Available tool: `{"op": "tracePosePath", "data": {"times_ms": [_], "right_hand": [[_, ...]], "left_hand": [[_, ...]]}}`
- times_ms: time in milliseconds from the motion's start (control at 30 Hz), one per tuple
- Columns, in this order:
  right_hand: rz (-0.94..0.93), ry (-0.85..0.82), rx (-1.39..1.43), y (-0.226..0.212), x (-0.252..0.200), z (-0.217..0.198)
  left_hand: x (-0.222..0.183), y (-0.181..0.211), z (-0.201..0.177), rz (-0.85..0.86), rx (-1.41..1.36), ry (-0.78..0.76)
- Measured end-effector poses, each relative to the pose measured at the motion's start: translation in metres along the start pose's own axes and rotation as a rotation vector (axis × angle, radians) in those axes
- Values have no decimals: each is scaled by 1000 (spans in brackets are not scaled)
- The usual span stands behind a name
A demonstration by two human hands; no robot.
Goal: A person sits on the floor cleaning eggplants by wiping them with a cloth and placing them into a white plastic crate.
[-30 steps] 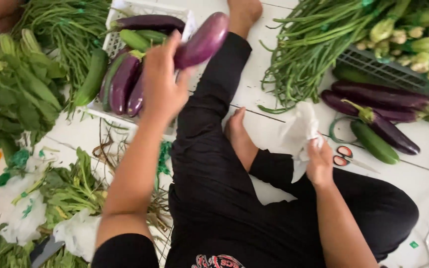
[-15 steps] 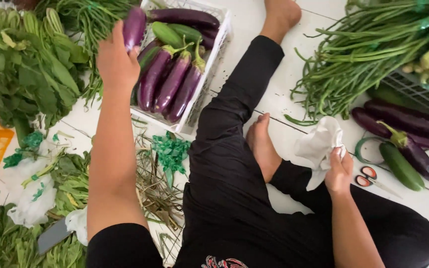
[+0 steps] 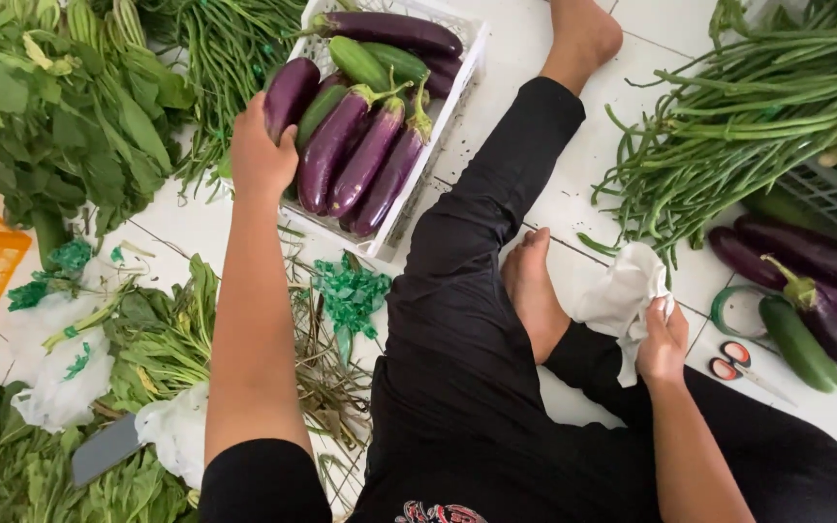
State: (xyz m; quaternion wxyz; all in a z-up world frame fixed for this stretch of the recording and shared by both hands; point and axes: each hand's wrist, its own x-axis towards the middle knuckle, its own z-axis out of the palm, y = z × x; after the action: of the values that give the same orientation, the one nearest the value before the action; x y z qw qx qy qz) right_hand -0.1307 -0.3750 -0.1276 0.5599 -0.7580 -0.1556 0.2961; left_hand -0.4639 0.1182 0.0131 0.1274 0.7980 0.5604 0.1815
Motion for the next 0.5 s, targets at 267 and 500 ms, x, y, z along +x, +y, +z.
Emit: {"op": "tracePosePath", "data": {"times_ms": [267,500], "right_hand": [[-13,11,-2,8,-1,-7],[-40,-18,-17,21,8,-4]], "left_hand": [[-3,39,-54,-315,-571,-103],[-47,46,-58,-208,-1547,-96]]}}
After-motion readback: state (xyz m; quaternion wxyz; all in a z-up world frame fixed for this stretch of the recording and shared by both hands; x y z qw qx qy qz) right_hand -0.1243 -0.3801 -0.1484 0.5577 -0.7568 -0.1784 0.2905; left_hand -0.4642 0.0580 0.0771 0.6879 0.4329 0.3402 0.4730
